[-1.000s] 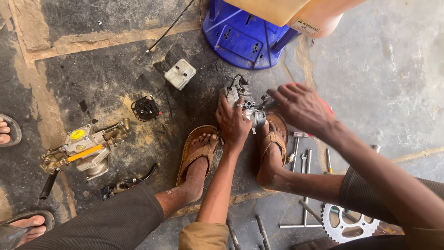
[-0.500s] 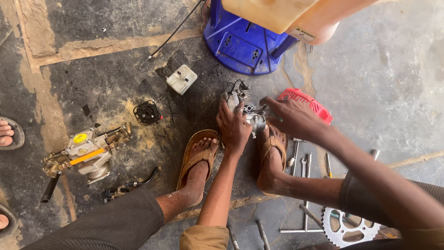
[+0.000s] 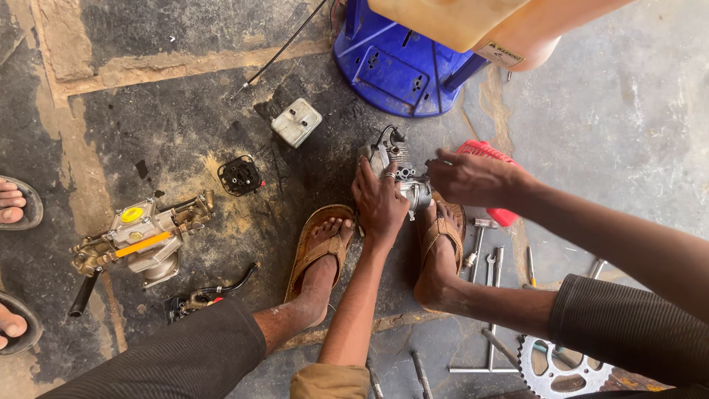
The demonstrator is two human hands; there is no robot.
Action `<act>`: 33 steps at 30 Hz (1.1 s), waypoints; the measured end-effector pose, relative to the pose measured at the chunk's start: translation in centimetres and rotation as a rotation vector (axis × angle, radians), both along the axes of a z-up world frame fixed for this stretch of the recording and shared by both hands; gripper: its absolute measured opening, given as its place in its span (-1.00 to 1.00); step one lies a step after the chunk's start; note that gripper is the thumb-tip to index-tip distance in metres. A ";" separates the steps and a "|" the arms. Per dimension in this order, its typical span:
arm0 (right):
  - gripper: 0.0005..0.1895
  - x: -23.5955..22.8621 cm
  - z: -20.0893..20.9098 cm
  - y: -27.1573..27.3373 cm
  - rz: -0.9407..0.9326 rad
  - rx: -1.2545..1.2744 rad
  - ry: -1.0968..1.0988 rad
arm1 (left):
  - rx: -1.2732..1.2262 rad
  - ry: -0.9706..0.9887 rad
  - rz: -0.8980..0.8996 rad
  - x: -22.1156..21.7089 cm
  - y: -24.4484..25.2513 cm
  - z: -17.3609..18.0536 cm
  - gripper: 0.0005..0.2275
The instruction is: The person sits on the floor and uses a screwdriver to remove screws from a small engine block. They detach a black plastic cover and set it aside, then continue to unscrew and remove additional components from the engine assembly.
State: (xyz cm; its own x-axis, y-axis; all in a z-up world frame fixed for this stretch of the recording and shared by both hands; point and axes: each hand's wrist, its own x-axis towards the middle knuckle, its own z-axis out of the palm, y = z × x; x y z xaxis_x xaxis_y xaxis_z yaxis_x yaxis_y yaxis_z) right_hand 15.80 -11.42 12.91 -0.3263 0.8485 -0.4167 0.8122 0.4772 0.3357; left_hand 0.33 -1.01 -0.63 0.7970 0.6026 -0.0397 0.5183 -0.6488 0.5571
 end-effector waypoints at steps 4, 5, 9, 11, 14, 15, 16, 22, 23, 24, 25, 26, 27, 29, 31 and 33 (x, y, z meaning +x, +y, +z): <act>-0.82 1.8 -2.8 -0.1 0.017 -0.002 0.112 | -0.033 0.030 0.014 0.4 -0.2 -0.3 -0.56; -0.80 1.7 -3.5 -0.1 -0.088 0.070 0.206 | -0.040 0.039 0.017 0.4 -0.1 -0.5 -0.54; -0.75 -1.5 -4.4 -0.9 -0.760 0.091 0.414 | -0.008 -0.015 0.008 0.1 -0.5 -1.2 -0.60; -0.73 -3.2 -4.0 -0.4 -1.074 0.102 0.437 | -0.010 -0.030 0.000 0.0 -0.5 -1.0 -0.59; -0.67 -4.2 -3.0 0.4 -1.232 0.198 0.473 | 0.041 -0.077 -0.004 -0.1 -0.4 -0.8 -0.59; -0.65 -4.1 -2.6 0.3 -1.227 0.161 0.449 | 0.047 -0.072 -0.006 -0.2 -0.4 -0.8 -0.58; -0.62 -4.1 -2.3 0.3 -1.225 0.123 0.425 | 0.052 -0.065 -0.011 -0.2 -0.3 -0.7 -0.58; -0.90 -4.6 -1.5 0.5 -0.666 0.670 0.606 | 0.033 -0.137 0.005 -0.2 -0.2 -0.1 -0.58; -0.86 -4.6 -1.5 0.5 -0.780 0.607 0.611 | 0.028 -0.154 0.008 -0.3 -0.3 0.0 -0.57; -0.81 -4.5 -1.7 0.7 -0.887 0.543 0.619 | 0.031 -0.146 0.007 -0.3 -0.2 0.1 -0.58; -0.76 -4.5 -1.9 0.8 -0.993 0.476 0.625 | 0.035 -0.137 0.007 -0.2 -0.2 0.1 -0.59; -0.83 -4.5 -2.0 0.7 -1.048 0.414 0.590 | 0.038 -0.128 0.008 -0.2 -0.2 0.2 -0.60; -0.90 -4.5 -2.1 0.6 -1.102 0.351 0.554 | 0.028 -0.110 0.014 -0.3 -0.1 0.3 -0.59; -0.94 -4.4 -2.5 0.3 -1.164 0.324 0.520 | 0.004 -0.079 0.012 -0.3 -0.1 0.5 -0.58; -0.95 -4.6 -3.1 0.5 -1.165 0.390 0.537 | -0.006 -0.075 0.004 -0.3 0.0 0.6 -0.58; -0.95 -4.8 -3.5 0.3 -1.179 0.428 0.530 | -0.021 -0.077 -0.006 -0.3 -0.1 0.5 -0.56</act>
